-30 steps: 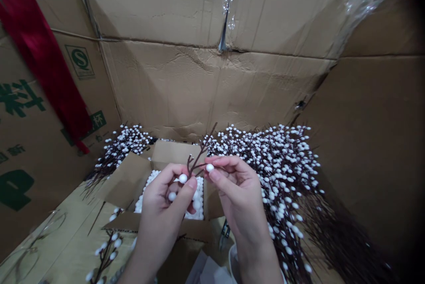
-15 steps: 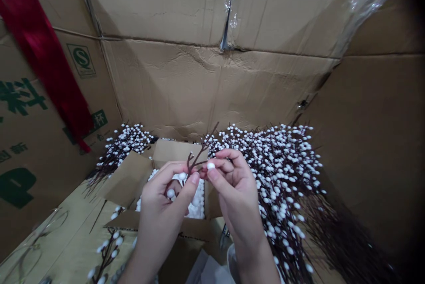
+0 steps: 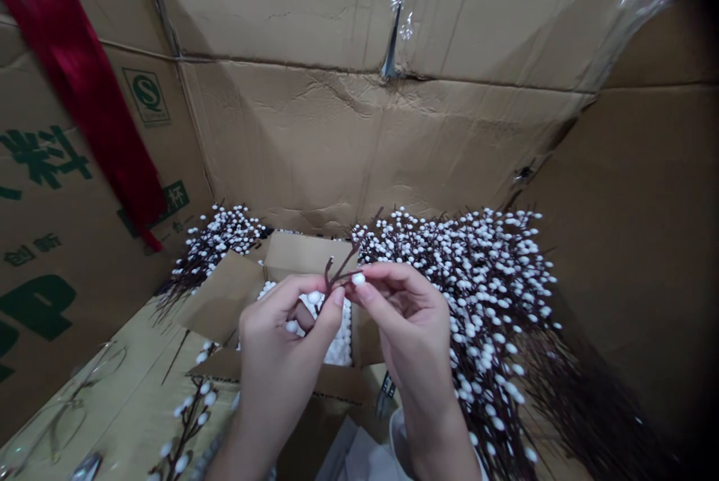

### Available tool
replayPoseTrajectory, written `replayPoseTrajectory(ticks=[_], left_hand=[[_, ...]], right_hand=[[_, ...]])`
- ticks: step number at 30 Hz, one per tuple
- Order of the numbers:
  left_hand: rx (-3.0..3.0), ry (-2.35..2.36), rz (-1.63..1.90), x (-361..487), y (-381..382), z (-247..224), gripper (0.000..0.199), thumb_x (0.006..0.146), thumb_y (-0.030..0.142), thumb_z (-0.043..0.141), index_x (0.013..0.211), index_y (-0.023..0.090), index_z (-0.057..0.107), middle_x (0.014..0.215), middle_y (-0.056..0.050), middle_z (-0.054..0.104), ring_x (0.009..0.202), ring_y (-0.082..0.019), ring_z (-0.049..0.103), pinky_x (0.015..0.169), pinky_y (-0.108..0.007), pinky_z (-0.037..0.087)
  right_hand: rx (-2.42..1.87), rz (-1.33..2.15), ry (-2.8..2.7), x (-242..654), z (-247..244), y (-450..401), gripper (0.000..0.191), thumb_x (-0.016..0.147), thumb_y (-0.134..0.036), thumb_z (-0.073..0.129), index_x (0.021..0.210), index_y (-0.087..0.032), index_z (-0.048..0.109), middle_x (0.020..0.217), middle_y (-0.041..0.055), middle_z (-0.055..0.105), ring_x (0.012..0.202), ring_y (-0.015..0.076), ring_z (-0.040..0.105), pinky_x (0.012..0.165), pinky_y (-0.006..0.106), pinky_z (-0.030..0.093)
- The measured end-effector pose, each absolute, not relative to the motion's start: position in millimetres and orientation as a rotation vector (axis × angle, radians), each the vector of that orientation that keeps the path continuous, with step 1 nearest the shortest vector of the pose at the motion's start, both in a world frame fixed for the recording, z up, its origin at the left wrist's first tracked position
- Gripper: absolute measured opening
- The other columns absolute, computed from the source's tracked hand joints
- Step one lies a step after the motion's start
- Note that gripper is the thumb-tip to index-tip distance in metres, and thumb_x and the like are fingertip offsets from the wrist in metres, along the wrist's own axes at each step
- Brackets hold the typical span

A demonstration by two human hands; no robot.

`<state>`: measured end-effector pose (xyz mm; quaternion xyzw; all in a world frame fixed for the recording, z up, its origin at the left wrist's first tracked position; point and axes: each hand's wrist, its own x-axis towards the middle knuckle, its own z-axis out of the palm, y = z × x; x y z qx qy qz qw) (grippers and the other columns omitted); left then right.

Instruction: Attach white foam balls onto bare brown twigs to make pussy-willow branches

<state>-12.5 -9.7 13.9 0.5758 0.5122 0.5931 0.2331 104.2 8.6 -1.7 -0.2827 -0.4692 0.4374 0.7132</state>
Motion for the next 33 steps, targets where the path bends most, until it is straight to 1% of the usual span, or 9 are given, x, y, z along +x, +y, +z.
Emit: replayPoseTrajectory(ticks=[3, 5, 8, 12, 19, 23, 28, 31, 33], left_hand=[[1.639, 1.424, 1.626, -13.2, -9.4, 13.6, 0.014, 0.08, 0.028, 0.066, 0.068, 0.021, 0.068, 0.055, 0.005, 0.053, 0.047, -0.01, 0.043, 0.049, -0.022, 0.036], [1.672, 1.411, 1.621, -14.0, -8.7, 12.4, 0.013, 0.081, 0.027, 0.065, 0.07, 0.021, 0.069, 0.059, 0.003, 0.057, 0.048, -0.01, 0.044, 0.049, -0.023, 0.036], [1.706, 1.381, 1.617, -15.2, -7.7, 10.8, 0.012, 0.081, 0.026, 0.066, 0.071, 0.021, 0.07, 0.064, 0.001, 0.063, 0.049, -0.011, 0.045, 0.049, -0.023, 0.036], [1.781, 1.387, 1.601, -15.8, -8.1, 11.6, 0.014, 0.082, 0.026, 0.064, 0.071, 0.02, 0.069, 0.064, 0.001, 0.063, 0.049, -0.011, 0.044, 0.049, -0.022, 0.036], [1.806, 1.368, 1.576, -14.1, -9.4, 12.7, 0.013, 0.082, 0.025, 0.064, 0.071, 0.02, 0.069, 0.066, 0.001, 0.065, 0.051, -0.012, 0.046, 0.051, -0.023, 0.036], [1.813, 1.339, 1.561, -13.0, -9.6, 12.8, 0.013, 0.083, 0.023, 0.063, 0.073, 0.02, 0.07, 0.068, 0.0, 0.068, 0.052, -0.012, 0.049, 0.053, -0.022, 0.039], [1.833, 1.315, 1.565, -11.0, -9.1, 11.4, 0.011, 0.084, 0.022, 0.063, 0.074, 0.02, 0.069, 0.067, 0.002, 0.067, 0.052, -0.011, 0.05, 0.053, -0.021, 0.04], [1.88, 1.287, 1.578, -9.7, -8.3, 11.3, 0.012, 0.084, 0.02, 0.062, 0.074, 0.019, 0.068, 0.069, 0.002, 0.068, 0.053, -0.01, 0.051, 0.052, -0.02, 0.041], [1.919, 1.28, 1.592, -9.2, -8.1, 11.6, 0.012, 0.085, 0.018, 0.061, 0.075, 0.018, 0.068, 0.07, 0.001, 0.069, 0.053, -0.01, 0.052, 0.052, -0.019, 0.041]], right_hand=[[-0.677, 0.889, -1.069, 103.8, -0.5, 8.0, 0.013, 0.073, -0.015, 0.077, 0.078, -0.027, 0.075, 0.076, -0.0024, 0.075, 0.069, 0.011, 0.071, 0.063, 0.02, 0.061], [-0.702, 0.845, -1.092, 104.0, 0.1, 7.8, 0.012, 0.073, -0.015, 0.077, 0.077, -0.026, 0.075, 0.076, -0.0012, 0.074, 0.07, 0.0126, 0.071, 0.061, 0.021, 0.062], [-0.705, 0.817, -1.107, 105.0, 0.7, 8.0, 0.011, 0.073, -0.015, 0.076, 0.077, -0.025, 0.075, 0.077, -0.0002, 0.075, 0.07, 0.0134, 0.071, 0.06, 0.022, 0.062], [-0.695, 0.799, -1.133, 107.5, 2.5, 8.5, 0.014, 0.07, -0.012, 0.075, 0.074, -0.025, 0.075, 0.076, 0.0002, 0.076, 0.07, 0.0145, 0.072, 0.06, 0.024, 0.062], [-0.699, 0.784, -1.189, 113.5, 7.6, 7.7, 0.02, 0.068, -0.008, 0.074, 0.072, -0.027, 0.076, 0.074, -0.0014, 0.077, 0.067, 0.013, 0.072, 0.058, 0.021, 0.061], [-0.71, 0.761, -1.209, 116.1, 8.6, 7.8, 0.02, 0.067, -0.007, 0.074, 0.071, -0.027, 0.077, 0.073, -0.0001, 0.077, 0.068, 0.0149, 0.073, 0.057, 0.024, 0.061], [-0.715, 0.79, -1.266, 121.3, 7.3, 7.9, 0.019, 0.07, -0.009, 0.075, 0.073, -0.028, 0.077, 0.075, -0.0007, 0.078, 0.07, 0.0142, 0.073, 0.06, 0.023, 0.061], [-0.726, 0.787, -1.28, 124.1, 6.0, 7.8, 0.016, 0.07, -0.01, 0.076, 0.073, -0.026, 0.077, 0.074, 0.0008, 0.078, 0.069, 0.0151, 0.073, 0.058, 0.022, 0.061], [-0.715, 0.792, -1.288, 125.1, 5.3, 7.7, 0.017, 0.07, -0.01, 0.075, 0.074, -0.026, 0.078, 0.074, 0.0006, 0.078, 0.068, 0.0146, 0.073, 0.058, 0.021, 0.06]])
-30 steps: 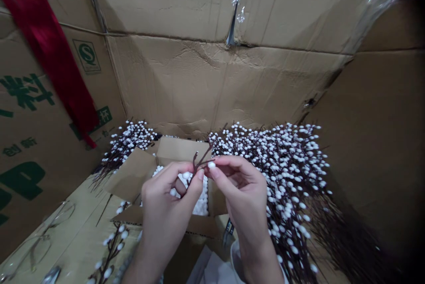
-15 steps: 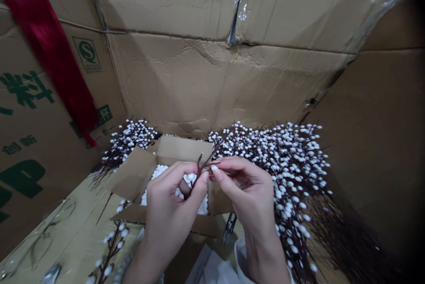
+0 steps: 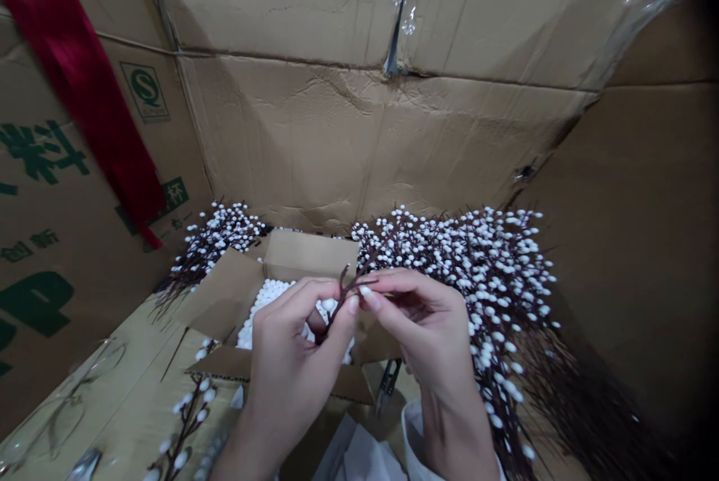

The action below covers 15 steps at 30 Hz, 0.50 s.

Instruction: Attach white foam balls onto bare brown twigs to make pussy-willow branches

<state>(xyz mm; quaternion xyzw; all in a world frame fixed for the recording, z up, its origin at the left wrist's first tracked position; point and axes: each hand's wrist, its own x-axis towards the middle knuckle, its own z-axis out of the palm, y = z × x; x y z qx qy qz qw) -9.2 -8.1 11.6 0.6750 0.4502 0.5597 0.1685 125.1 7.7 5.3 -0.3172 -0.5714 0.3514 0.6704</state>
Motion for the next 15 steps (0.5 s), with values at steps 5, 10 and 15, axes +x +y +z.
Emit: replayPoseTrajectory(ticks=[5, 10, 15], left_hand=[[1.976, 1.259, 1.625, -9.5, -8.7, 11.3, 0.013, 0.084, 0.016, 0.06, 0.073, 0.018, 0.066, 0.069, 0.002, 0.069, 0.052, -0.009, 0.05, 0.05, -0.018, 0.04], [1.971, 1.271, 1.617, -9.8, -8.8, 9.6, 0.013, 0.085, 0.017, 0.06, 0.074, 0.018, 0.066, 0.071, 0.001, 0.069, 0.053, -0.009, 0.05, 0.05, -0.019, 0.041], [1.979, 1.268, 1.614, -9.8, -8.7, 8.5, 0.013, 0.085, 0.018, 0.06, 0.074, 0.018, 0.066, 0.069, 0.002, 0.067, 0.053, -0.009, 0.05, 0.051, -0.02, 0.04]], right_hand=[[-0.688, 0.805, -1.324, 126.7, 5.4, 7.5, 0.02, 0.071, -0.008, 0.075, 0.075, -0.027, 0.078, 0.076, 0.0005, 0.079, 0.069, 0.015, 0.074, 0.059, 0.022, 0.061], [-0.669, 0.807, -1.341, 128.1, 7.2, 7.4, 0.024, 0.071, -0.007, 0.074, 0.076, -0.03, 0.079, 0.077, -0.0009, 0.079, 0.07, 0.0141, 0.074, 0.062, 0.022, 0.061], [-0.666, 0.804, -1.364, 128.6, 7.7, 7.8, 0.022, 0.072, -0.008, 0.075, 0.076, -0.029, 0.079, 0.076, 0.0003, 0.079, 0.07, 0.0148, 0.074, 0.063, 0.023, 0.061]])
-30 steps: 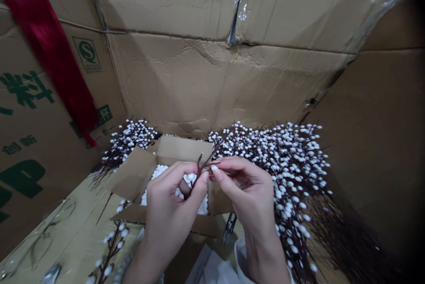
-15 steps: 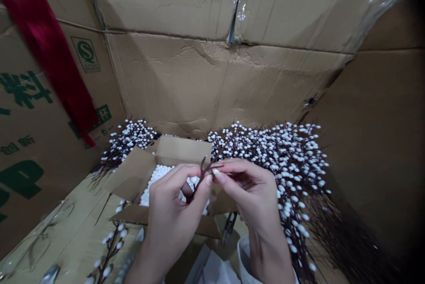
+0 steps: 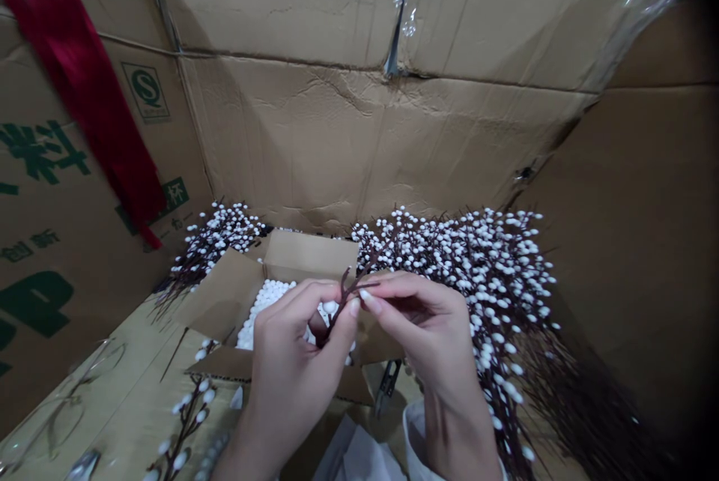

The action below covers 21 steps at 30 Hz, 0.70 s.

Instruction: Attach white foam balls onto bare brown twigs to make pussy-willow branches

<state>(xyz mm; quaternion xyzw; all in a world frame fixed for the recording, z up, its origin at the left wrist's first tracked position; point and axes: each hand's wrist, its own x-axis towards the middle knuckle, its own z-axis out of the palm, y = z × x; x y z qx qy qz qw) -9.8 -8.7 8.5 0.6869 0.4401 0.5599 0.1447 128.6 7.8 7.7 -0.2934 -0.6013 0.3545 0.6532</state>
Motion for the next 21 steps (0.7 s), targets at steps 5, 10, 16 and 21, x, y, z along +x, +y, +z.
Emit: replayPoseTrajectory(ticks=[5, 10, 16, 21], left_hand=[[1.986, 1.26, 1.605, -9.9, -9.3, 7.7, 0.012, 0.085, 0.017, 0.06, 0.075, 0.018, 0.066, 0.069, 0.002, 0.067, 0.054, -0.009, 0.051, 0.052, -0.019, 0.041], [1.988, 1.236, 1.618, -9.4, -8.7, 7.7, 0.012, 0.085, 0.016, 0.06, 0.075, 0.018, 0.066, 0.071, 0.002, 0.068, 0.054, -0.009, 0.051, 0.051, -0.019, 0.041], [1.985, 1.24, 1.599, -9.0, -8.2, 7.6, 0.013, 0.085, 0.016, 0.06, 0.074, 0.019, 0.065, 0.072, 0.002, 0.069, 0.058, -0.01, 0.052, 0.054, -0.019, 0.042], [1.99, 1.234, 1.616, -8.4, -10.0, 7.3, 0.012, 0.085, 0.014, 0.06, 0.076, 0.02, 0.066, 0.069, 0.003, 0.067, 0.057, -0.01, 0.052, 0.054, -0.019, 0.042]], right_hand=[[-0.674, 0.816, -1.386, 131.5, 6.3, 8.0, 0.021, 0.072, -0.009, 0.075, 0.077, -0.029, 0.079, 0.077, 0.0003, 0.079, 0.071, 0.0149, 0.074, 0.064, 0.024, 0.06], [-0.68, 0.824, -1.399, 133.3, 6.4, 8.5, 0.022, 0.073, -0.008, 0.075, 0.077, -0.03, 0.079, 0.078, -0.0008, 0.079, 0.072, 0.014, 0.074, 0.065, 0.023, 0.06], [-0.685, 0.837, -1.388, 133.7, 7.3, 8.5, 0.022, 0.072, -0.008, 0.075, 0.076, -0.029, 0.079, 0.077, -0.0005, 0.079, 0.071, 0.0145, 0.074, 0.064, 0.023, 0.06], [-0.694, 0.815, -1.399, 135.4, 5.3, 7.9, 0.022, 0.071, -0.008, 0.075, 0.076, -0.029, 0.079, 0.076, -0.0007, 0.079, 0.071, 0.0141, 0.073, 0.065, 0.022, 0.059]])
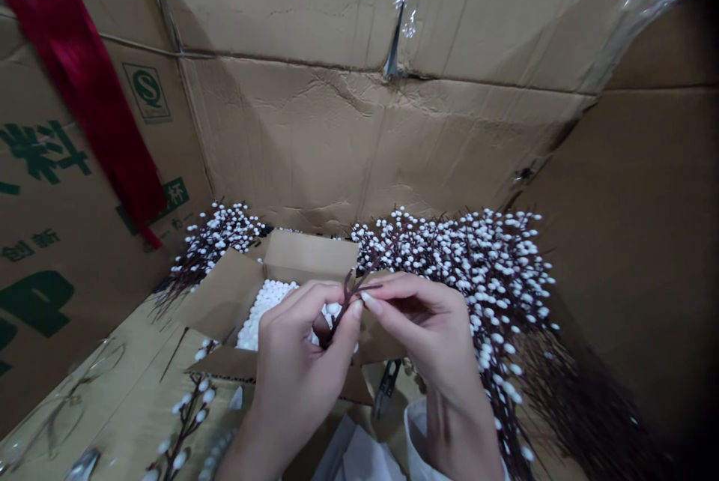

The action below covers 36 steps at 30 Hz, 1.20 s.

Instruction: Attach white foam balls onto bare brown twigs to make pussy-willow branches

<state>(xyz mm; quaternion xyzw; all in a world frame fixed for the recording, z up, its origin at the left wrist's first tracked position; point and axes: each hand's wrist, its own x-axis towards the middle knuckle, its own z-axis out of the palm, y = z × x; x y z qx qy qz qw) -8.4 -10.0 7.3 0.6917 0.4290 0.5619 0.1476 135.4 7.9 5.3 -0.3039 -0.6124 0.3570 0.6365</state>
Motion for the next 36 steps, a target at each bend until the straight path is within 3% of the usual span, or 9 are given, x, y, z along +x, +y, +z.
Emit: replayPoseTrajectory(ticks=[17, 23, 29, 32, 36], left_hand=[[1.982, 1.205, 1.563, -10.3, -7.4, 9.9, 0.013, 0.085, 0.018, 0.061, 0.073, 0.018, 0.063, 0.067, 0.002, 0.065, 0.053, -0.01, 0.049, 0.051, -0.021, 0.04], [1.888, 1.115, 1.498, -13.8, -6.2, 9.5, 0.016, 0.089, 0.025, 0.057, 0.075, 0.019, 0.063, 0.068, 0.001, 0.062, 0.051, -0.01, 0.049, 0.049, -0.022, 0.04], [1.744, 1.116, 1.557, -16.0, -4.2, 7.8, 0.019, 0.09, 0.026, 0.057, 0.076, 0.019, 0.068, 0.064, 0.003, 0.061, 0.049, -0.01, 0.05, 0.049, -0.02, 0.042], [1.67, 1.08, 1.577, -15.8, -3.0, 9.2, 0.016, 0.089, 0.024, 0.058, 0.079, 0.02, 0.07, 0.063, 0.002, 0.064, 0.054, -0.011, 0.056, 0.052, -0.019, 0.044], [1.499, 0.992, 1.556, -14.5, -1.6, 9.7, 0.013, 0.086, 0.026, 0.063, 0.086, 0.021, 0.075, 0.076, -0.001, 0.073, 0.067, -0.014, 0.065, 0.06, -0.02, 0.049]], right_hand=[[-0.681, 0.879, -1.333, 136.5, 4.3, 9.9, 0.022, 0.07, -0.009, 0.078, 0.075, -0.031, 0.079, 0.077, 0.0001, 0.079, 0.072, 0.0163, 0.075, 0.066, 0.024, 0.061], [-0.655, 0.926, -1.331, 138.1, 4.6, 9.8, 0.026, 0.066, -0.006, 0.079, 0.076, -0.031, 0.079, 0.076, -0.0021, 0.079, 0.068, 0.0132, 0.075, 0.064, 0.02, 0.061], [-0.561, 1.093, -1.277, 135.7, -0.6, 15.5, 0.028, 0.065, -0.015, 0.083, 0.088, -0.03, 0.077, 0.081, -0.0012, 0.08, 0.074, 0.0152, 0.076, 0.069, 0.024, 0.062], [-0.695, 0.989, -1.297, 133.3, -6.8, 26.5, 0.014, 0.076, -0.026, 0.074, 0.09, -0.026, 0.075, 0.087, 0.0025, 0.08, 0.077, 0.0171, 0.075, 0.07, 0.028, 0.061], [-1.064, 0.692, -1.611, 119.6, -23.3, 43.5, 0.01, 0.076, -0.015, 0.065, 0.077, -0.021, 0.073, 0.076, 0.0049, 0.077, 0.07, 0.0197, 0.071, 0.065, 0.028, 0.055]])
